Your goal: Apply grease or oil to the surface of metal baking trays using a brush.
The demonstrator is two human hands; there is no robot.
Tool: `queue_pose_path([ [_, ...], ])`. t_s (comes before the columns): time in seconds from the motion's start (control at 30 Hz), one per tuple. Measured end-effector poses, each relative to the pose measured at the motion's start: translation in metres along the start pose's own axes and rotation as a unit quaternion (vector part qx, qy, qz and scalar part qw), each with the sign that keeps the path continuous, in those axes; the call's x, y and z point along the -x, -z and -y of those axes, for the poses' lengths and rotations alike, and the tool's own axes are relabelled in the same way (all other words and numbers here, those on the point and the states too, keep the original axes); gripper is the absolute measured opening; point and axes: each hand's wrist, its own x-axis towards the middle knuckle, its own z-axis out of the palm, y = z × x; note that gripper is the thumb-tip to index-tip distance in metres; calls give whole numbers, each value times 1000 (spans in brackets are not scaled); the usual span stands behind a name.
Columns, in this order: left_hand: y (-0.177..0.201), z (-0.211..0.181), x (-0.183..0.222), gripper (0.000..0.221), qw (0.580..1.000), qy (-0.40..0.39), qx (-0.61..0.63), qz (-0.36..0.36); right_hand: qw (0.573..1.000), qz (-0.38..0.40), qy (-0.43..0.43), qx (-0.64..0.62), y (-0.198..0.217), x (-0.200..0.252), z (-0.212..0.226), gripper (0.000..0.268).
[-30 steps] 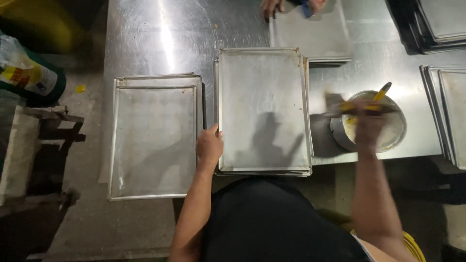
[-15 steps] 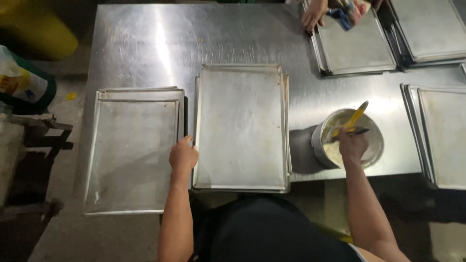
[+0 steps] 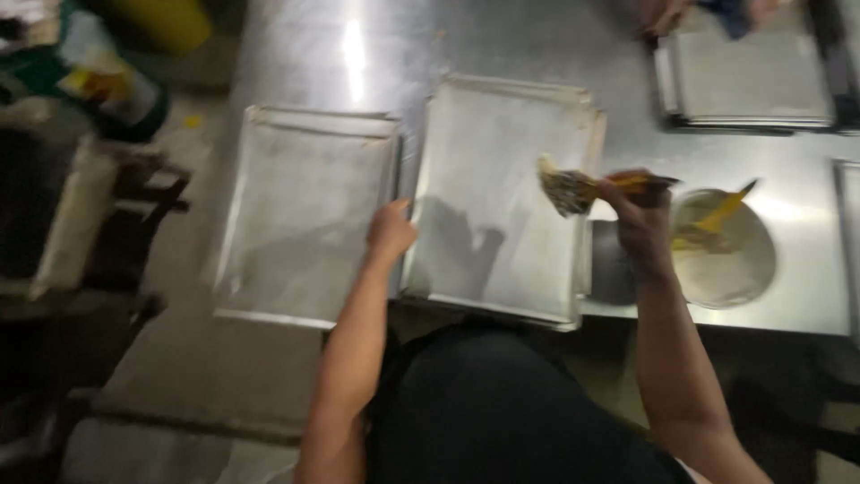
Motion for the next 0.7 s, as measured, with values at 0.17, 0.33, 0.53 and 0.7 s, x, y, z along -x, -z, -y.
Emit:
queue_pose_path([
  [0.17, 6, -7, -6, 53, 999, 29, 8, 11, 967, 161, 91, 176, -109, -3, -48, 13],
  [0.33, 32, -30, 9, 69, 994, 64, 37, 77, 872, 364, 276, 176, -132, 43, -13, 18],
  [0.53, 41, -44, 18, 73, 993, 54, -19, 100, 892, 440, 94, 41, -136, -79, -155, 42],
  [0.7, 36, -51, 15, 72, 987, 115, -15, 114, 963, 200, -165, -77, -171, -214, -106, 31],
])
